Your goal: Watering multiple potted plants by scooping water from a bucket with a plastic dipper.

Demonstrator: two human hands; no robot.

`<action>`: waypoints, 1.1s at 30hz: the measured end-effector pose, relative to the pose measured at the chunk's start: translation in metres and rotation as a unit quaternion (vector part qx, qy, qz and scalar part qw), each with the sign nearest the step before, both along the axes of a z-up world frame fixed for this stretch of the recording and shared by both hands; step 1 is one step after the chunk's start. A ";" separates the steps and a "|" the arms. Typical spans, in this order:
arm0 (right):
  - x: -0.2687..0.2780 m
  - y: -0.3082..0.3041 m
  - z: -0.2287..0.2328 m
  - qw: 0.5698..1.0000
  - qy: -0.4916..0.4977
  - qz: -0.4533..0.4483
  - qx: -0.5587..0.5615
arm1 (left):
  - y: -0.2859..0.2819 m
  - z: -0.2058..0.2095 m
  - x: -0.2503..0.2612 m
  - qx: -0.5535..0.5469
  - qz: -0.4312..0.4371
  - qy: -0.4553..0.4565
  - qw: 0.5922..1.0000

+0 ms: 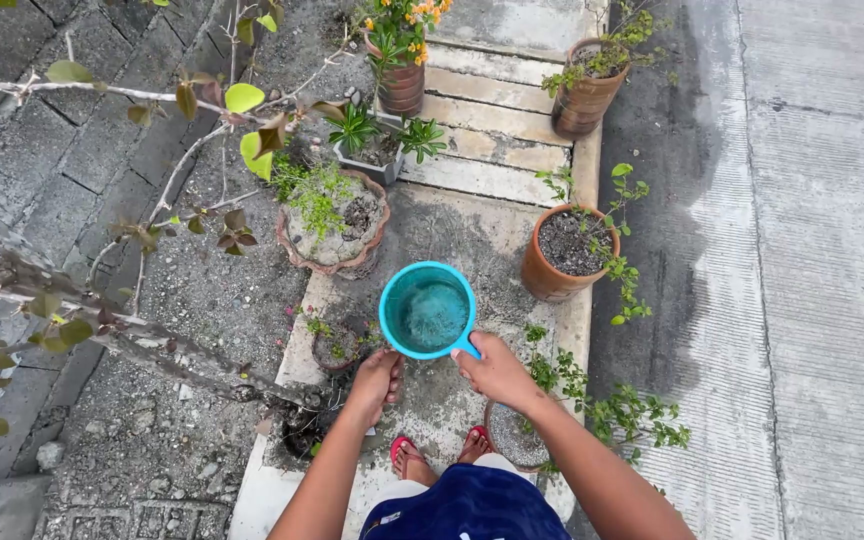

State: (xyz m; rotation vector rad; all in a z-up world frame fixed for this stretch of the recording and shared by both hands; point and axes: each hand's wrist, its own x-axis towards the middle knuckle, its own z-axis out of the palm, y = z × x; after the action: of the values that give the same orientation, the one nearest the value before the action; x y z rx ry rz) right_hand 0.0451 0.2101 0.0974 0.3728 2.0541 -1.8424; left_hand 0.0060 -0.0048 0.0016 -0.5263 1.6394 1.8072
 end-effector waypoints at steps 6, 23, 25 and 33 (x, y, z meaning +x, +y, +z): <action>-0.002 -0.007 -0.014 0.997 -0.050 -0.049 -0.026 | -0.041 -0.022 0.022 -0.012 -0.018 0.020 1.000; -0.013 0.013 0.016 0.991 -0.038 -0.118 -0.041 | -0.131 -0.033 0.071 -0.094 -0.015 -0.053 0.994; -0.019 0.020 0.016 0.991 -0.039 -0.115 -0.049 | -0.126 -0.030 0.062 -0.097 -0.010 -0.054 0.994; -0.078 0.079 -0.011 0.987 -0.040 -0.156 -0.023 | -0.085 -0.028 -0.008 -0.102 -0.020 -0.012 0.995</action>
State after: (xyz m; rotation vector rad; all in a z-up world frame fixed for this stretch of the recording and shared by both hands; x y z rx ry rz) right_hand -0.0331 0.2886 0.0859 0.7814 1.9851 -2.0085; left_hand -0.0025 -0.0903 -0.0263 -0.5965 1.8155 1.6081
